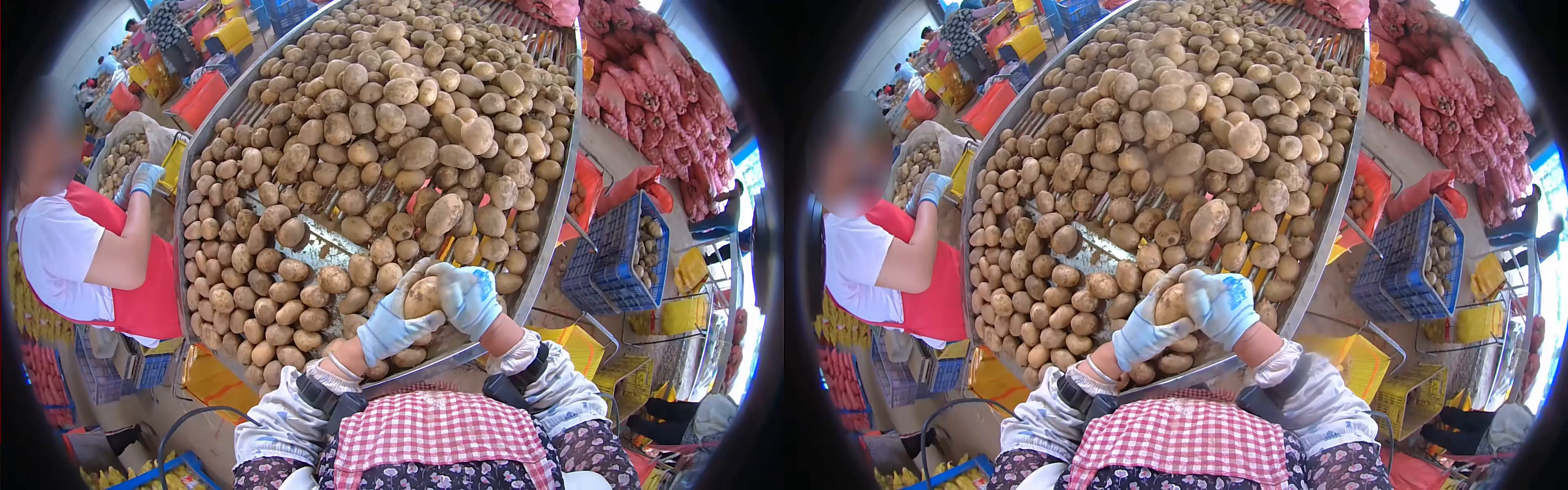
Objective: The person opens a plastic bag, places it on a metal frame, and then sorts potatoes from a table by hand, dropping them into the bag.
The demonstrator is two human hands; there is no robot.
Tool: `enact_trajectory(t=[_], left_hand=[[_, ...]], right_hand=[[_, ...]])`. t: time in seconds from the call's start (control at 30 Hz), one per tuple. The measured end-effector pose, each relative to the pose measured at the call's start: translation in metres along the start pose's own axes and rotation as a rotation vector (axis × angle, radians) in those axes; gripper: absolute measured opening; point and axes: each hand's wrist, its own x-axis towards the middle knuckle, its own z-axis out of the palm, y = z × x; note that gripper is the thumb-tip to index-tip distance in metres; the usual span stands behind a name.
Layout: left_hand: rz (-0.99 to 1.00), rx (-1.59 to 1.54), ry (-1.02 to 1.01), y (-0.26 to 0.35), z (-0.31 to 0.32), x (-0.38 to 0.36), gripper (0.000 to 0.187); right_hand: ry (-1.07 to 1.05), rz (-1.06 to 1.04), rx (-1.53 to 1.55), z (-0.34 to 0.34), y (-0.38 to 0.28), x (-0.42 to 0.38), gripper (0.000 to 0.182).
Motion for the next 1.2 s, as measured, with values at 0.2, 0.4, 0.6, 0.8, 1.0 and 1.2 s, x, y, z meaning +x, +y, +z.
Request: enact_trajectory(t=[0.2, 0.4, 0.6, 0.8, 1.0, 1.2], left_hand=[[0.049, -0.319, 0.016, 0.008, 0.007, -0.002, 0.092], [0.124, -0.180, 0.179, 0.010, 0.000, -0.003, 0.099], [0.066, 0.108, 0.195, -0.016, -0.005, 0.008, 0.092], [0.051, 0.388, 0.113, -0.019, -0.006, -0.001, 0.085], [-0.011, 0.731, 0.070, -0.002, -0.010, -0.009, 0.078], [0.081, 0.833, 0.074, 0.001, -0.020, -0.013, 0.078]], right_hand=[[0.368, -0.050, 0.428, 0.009, 0.006, 0.002, 0.033], [0.764, 0.536, 1.764, -0.071, 0.080, -0.012, 0.054], [-0.121, 0.161, 0.852, -0.006, 0.023, -0.017, 0.052], [-0.300, 0.252, 0.761, -0.005, 0.022, -0.017, 0.051], [-0.428, 0.254, 0.445, -0.010, 0.014, -0.011, 0.052], [-0.374, 0.179, 0.412, 0.004, 0.009, -0.011, 0.051]])
